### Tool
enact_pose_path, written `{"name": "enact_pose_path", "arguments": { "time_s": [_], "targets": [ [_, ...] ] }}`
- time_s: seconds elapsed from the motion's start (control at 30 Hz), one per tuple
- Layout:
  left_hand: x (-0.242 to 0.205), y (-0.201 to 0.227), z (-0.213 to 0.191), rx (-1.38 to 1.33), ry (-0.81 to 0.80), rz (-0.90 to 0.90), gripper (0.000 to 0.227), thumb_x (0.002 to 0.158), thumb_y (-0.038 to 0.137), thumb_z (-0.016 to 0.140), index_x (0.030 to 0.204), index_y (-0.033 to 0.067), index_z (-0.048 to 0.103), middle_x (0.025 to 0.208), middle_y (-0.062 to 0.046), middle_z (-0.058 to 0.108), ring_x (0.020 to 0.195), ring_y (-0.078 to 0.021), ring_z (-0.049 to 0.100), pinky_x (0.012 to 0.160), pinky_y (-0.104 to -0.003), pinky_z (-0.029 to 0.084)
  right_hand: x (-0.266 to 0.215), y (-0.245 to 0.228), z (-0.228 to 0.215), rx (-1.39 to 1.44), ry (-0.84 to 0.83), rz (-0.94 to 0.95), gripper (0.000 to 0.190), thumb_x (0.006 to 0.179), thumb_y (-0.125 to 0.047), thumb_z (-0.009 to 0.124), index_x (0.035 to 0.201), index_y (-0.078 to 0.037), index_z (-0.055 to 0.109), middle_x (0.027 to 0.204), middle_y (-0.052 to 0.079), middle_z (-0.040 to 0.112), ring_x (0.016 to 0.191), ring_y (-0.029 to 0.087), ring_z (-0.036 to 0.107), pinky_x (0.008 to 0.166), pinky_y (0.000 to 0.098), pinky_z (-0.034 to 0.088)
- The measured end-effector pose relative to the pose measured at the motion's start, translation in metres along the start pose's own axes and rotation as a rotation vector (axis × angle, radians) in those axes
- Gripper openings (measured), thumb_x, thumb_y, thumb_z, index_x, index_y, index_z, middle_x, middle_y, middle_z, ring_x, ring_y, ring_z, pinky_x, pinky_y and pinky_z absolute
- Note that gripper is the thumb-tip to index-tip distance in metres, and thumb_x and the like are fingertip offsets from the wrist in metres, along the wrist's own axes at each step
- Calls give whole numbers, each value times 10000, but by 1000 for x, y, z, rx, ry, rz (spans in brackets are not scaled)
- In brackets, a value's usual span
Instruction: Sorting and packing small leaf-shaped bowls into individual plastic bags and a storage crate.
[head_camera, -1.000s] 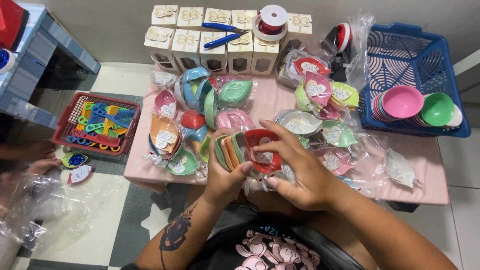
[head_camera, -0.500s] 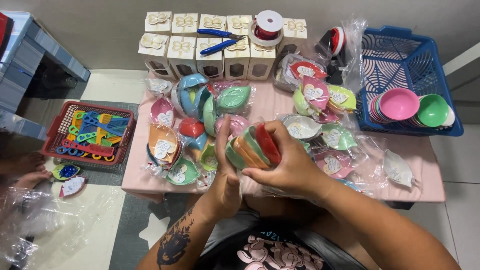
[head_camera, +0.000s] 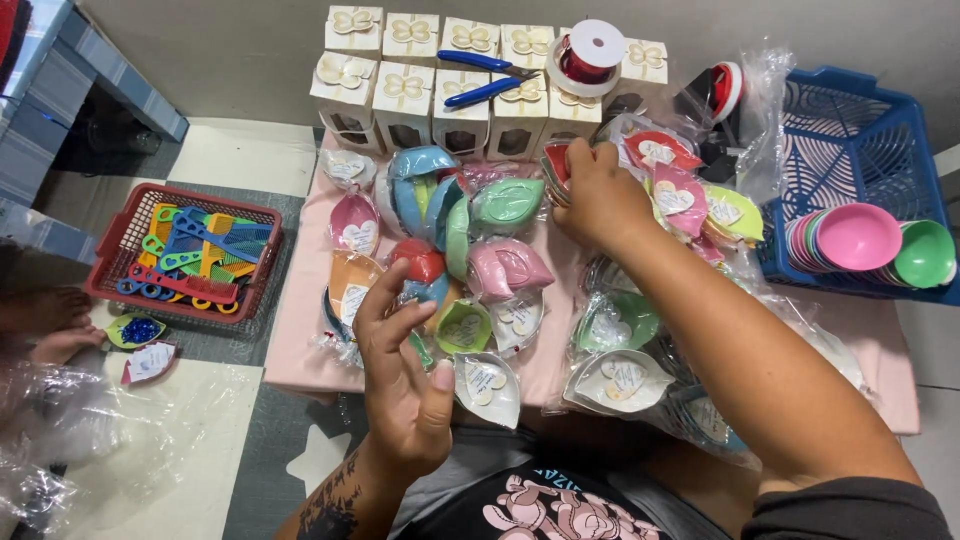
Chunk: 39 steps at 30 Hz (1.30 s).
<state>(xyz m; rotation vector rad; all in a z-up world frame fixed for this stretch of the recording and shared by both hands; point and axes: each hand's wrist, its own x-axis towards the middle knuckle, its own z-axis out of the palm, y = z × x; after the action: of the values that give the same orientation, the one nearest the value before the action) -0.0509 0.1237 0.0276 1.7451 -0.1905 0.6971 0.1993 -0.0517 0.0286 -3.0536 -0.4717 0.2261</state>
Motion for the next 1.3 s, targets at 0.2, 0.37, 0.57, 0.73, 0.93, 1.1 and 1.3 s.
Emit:
{"name": "enact_pose_path", "arguments": {
  "time_s": [0.2, 0.37, 0.57, 0.73, 0.93, 1.1, 1.3],
  "targets": [
    [-5, -5, -11, -85, -3, -36, 372, 885, 101, 526, 1256, 89, 507, 1581, -206, 316, 1366, -303, 404, 1172, -446, 402, 29, 3, 31, -66, 16, -75, 654, 815, -257, 820, 1325, -87, 447, 1262, 222, 538, 1046, 442, 661, 810, 564, 583],
    [-4, -12, -13, 6, -21, -16, 379, 840, 57, 539, 1218, 96, 552, 1554, -208, 369, 1393, -336, 400, 1183, -470, 406, 15, 3, 6, -184, 0, -116, 701, 764, -391, 888, 1322, -111, 569, 1391, 188, 511, 1214, 392, 557, 888, 528, 553],
    [-5, -11, -9, 102, -53, 7, 377, 802, 61, 548, 1175, 86, 598, 1523, -203, 441, 1402, -357, 404, 1204, -493, 356, -31, -2, -19, -139, 314, -361, 551, 851, -366, 807, 1290, -66, 660, 1394, 208, 551, 1161, 360, 575, 894, 467, 565],
    [-6, -3, -1, 117, -57, 7, 378, 793, 41, 559, 1164, 86, 613, 1504, -200, 460, 1393, -356, 414, 1182, -494, 361, -73, -41, -19, 104, 44, -344, 673, 900, -619, 681, 1331, -103, 643, 1260, 143, 719, 1149, 346, 687, 922, 522, 555],
    [-11, -5, 7, 157, -59, -3, 374, 768, 27, 561, 1130, 66, 649, 1479, -191, 503, 1362, -366, 440, 1188, -501, 345, -66, -44, 0, 63, -207, -261, 781, 824, -483, 734, 1508, -176, 514, 1367, 124, 676, 1195, 331, 685, 953, 508, 583],
    [-21, -24, 19, 274, -98, 29, 392, 834, 66, 556, 1182, 149, 716, 1436, -134, 547, 1320, -404, 436, 1122, -553, 349, -57, -35, 8, 234, -240, -251, 752, 820, -479, 768, 1438, -75, 623, 1262, 245, 726, 1200, 431, 705, 1060, 536, 528],
    [-22, -22, 20, 286, -71, 79, 363, 831, 68, 553, 1133, 159, 733, 1415, -114, 563, 1300, -386, 464, 1128, -549, 362, -59, -11, -11, 612, -279, -141, 720, 790, -244, 778, 1463, -48, 613, 1153, 147, 799, 1058, 271, 787, 963, 420, 586]
  ]
}}
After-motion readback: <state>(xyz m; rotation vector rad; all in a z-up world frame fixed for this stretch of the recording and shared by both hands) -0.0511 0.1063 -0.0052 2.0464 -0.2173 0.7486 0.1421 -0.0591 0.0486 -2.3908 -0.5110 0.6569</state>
